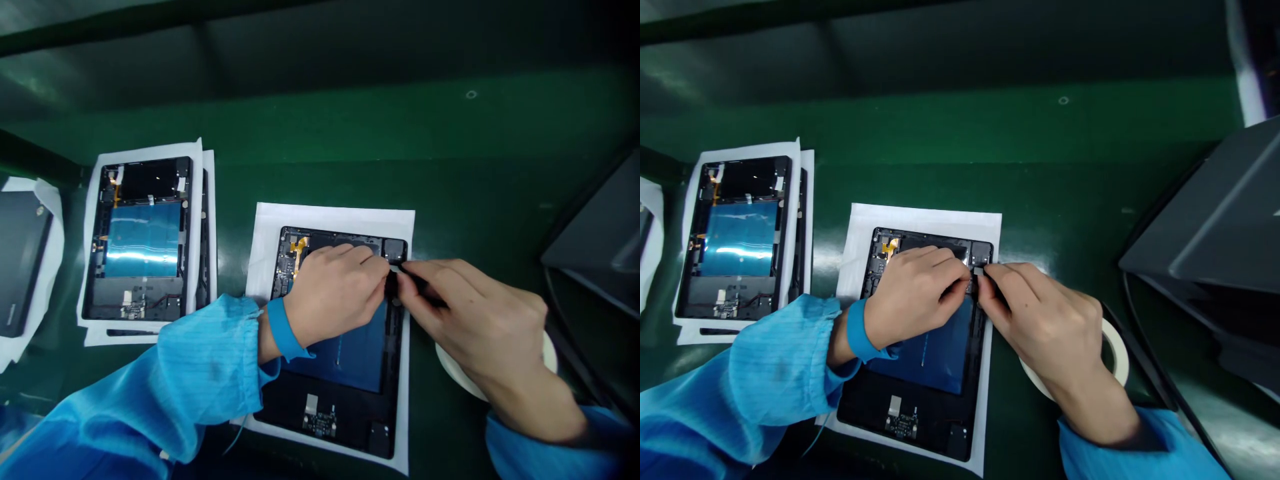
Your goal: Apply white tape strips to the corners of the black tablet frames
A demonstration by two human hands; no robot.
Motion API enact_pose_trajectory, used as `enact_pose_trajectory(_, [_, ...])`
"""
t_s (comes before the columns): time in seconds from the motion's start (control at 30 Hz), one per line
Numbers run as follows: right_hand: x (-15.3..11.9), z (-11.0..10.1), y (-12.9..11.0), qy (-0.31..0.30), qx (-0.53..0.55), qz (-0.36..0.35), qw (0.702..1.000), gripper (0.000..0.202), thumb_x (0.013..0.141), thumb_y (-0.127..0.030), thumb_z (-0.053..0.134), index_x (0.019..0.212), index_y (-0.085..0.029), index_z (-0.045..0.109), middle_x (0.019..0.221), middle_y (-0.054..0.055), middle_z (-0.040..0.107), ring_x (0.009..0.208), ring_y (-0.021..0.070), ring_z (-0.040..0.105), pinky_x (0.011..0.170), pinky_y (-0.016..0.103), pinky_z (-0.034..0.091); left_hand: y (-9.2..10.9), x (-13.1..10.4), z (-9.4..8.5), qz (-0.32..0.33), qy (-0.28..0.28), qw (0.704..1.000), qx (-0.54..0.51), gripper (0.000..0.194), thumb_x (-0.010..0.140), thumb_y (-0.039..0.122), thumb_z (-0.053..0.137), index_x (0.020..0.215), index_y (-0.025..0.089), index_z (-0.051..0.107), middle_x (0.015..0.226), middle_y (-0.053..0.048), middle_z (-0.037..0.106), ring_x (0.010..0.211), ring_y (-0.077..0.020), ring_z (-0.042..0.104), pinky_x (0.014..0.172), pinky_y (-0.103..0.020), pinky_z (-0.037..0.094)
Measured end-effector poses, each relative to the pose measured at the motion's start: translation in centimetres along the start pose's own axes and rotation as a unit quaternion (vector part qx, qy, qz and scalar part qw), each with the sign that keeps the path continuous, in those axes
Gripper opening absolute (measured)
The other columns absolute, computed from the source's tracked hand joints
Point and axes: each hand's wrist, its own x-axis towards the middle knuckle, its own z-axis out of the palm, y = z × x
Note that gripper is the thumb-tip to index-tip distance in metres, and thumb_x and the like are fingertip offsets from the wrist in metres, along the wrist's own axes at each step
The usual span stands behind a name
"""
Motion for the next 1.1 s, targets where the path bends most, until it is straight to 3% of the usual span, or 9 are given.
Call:
enact_pose_trajectory(0.3, [-0.16,-0.03,0.11,-0.017,0.005,0.012,1.000,0.010,0.088,-0.019,0.064,0.098,-0.019,0.061,0.080,-0.001,0.072,0.063,0.0110,0.063,0.051,0.025,0.040,0.01,0.01,-0.07,0.006,0.006,1.000,-0.001,0.020,0.094,0.020,0.047,0.080,0.018,0.060,0.076,-0.001,0.062,0.071,-0.0186,0.058,0.062,-0.034,0.044])
enact_pose_trajectory(1.1, [-0.10,0.04,0.23,-0.039,0.059,0.011,0.997,0.011,0.089,-0.020,0.064,0.099,-0.017,0.065,0.091,0.003,0.071,0.067,0.0117,0.062,0.056,0.026,0.042,0.08,-0.13,-0.13,0.001,-0.002,1.000,-0.005,0.016,0.094,0.020,0.049,0.082,0.018,0.060,0.078,-0.002,0.062,0.076,-0.0194,0.060,0.065,-0.034,0.045])
